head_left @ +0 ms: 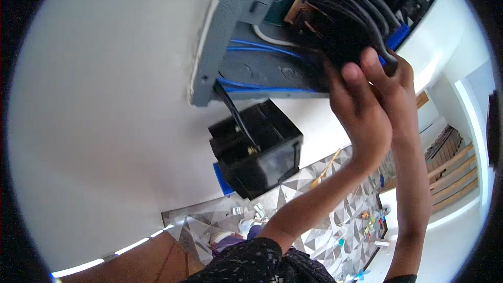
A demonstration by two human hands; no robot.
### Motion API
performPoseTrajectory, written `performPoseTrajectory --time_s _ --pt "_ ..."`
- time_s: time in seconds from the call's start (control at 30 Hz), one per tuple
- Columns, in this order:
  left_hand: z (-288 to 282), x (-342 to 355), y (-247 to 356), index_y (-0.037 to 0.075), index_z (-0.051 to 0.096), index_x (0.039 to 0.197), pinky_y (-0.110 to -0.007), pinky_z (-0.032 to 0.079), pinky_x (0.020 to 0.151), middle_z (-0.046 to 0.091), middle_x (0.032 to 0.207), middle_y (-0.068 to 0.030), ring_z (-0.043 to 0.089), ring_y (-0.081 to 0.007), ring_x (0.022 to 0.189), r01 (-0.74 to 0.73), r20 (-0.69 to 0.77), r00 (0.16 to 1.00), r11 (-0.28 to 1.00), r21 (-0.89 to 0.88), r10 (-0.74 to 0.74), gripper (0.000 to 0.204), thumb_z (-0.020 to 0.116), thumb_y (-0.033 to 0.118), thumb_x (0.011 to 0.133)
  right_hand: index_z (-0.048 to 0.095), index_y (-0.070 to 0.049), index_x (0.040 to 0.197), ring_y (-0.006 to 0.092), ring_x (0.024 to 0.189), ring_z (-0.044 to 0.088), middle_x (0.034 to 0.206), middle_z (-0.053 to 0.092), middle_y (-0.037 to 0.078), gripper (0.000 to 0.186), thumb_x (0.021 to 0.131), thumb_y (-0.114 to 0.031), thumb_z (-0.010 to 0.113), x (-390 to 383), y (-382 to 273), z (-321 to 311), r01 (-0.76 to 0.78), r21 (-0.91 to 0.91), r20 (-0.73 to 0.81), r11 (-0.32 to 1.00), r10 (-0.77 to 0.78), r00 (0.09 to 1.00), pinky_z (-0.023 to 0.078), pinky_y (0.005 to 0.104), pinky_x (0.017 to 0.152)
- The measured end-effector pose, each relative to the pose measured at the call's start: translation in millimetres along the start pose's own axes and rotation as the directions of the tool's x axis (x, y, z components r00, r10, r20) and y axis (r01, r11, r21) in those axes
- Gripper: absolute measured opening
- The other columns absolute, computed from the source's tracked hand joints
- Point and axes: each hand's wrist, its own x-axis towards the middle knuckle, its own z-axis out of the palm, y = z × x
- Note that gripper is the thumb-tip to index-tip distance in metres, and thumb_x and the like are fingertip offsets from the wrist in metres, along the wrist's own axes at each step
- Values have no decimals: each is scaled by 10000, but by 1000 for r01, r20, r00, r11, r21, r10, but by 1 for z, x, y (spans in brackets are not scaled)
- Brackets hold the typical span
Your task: Installing and wiring circuit breakers into a residential electrical distribution panel.
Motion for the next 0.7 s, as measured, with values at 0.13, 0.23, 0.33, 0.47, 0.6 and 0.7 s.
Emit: performPoseTrajectory --time_s 0.13,0.23,0.33,0.47,0.6,0.7 --pt "-4 2 2 -16 321 1393 -339 453 887 568 1157 -201 582 -246 1024 25 78 997 998 -49 -22 562 361 415 1034 619 37 1001 97 723 580 834 658 49 356 867 -275 726 4 -2 -2 -30 66 88 997 24 996 489 249 654" --pt "-2 0 -1 -6 379 1362 -321 438 898 561 1184 -160 561 -209 1032 -36 67 997 996 -79 42 528 381 408 1033 610 53 1045 119 749 611 888 669 77 404 857 -282 736 7 -5 -6 -32 190 141 981 5 990 517 265 689" --pt "-1 1 0 9 280 1449 -326 423 942 525 1265 -176 544 -225 1104 -46 59 997 995 -86 51 597 402 410 1024 606 60 1066 139 782 633 914 674 96 419 847 -268 745 7 -11 -7 -67 185 173 980 35 984 538 286 724" --pt "0 0 2 10 169 1500 -337 402 983 472 1331 -207 517 -246 1170 -22 88 996 993 -113 32 674 411 416 1019 602 70 1067 150 795 641 913 673 110 411 829 -227 758 8 -7 -10 -101 166 131 981 79 988 548 297 743" --pt "-2 -1 6 3 156 1500 -336 393 995 461 1340 -208 501 -250 1195 13 115 993 998 -67 -5 663 392 404 1027 599 82 1050 136 761 628 896 666 118 401 823 -207 760 3 -9 -4 -37 180 60 983 27 998 537 271 688" --pt "-1 -3 -3 2 173 1496 -329 393 992 467 1335 -199 500 -247 1190 -34 49 998 998 -48 36 635 378 387 1035 605 81 1033 120 746 609 880 663 105 399 821 -216 765 4 -9 -5 -62 50 57 997 59 997 517 257 653"
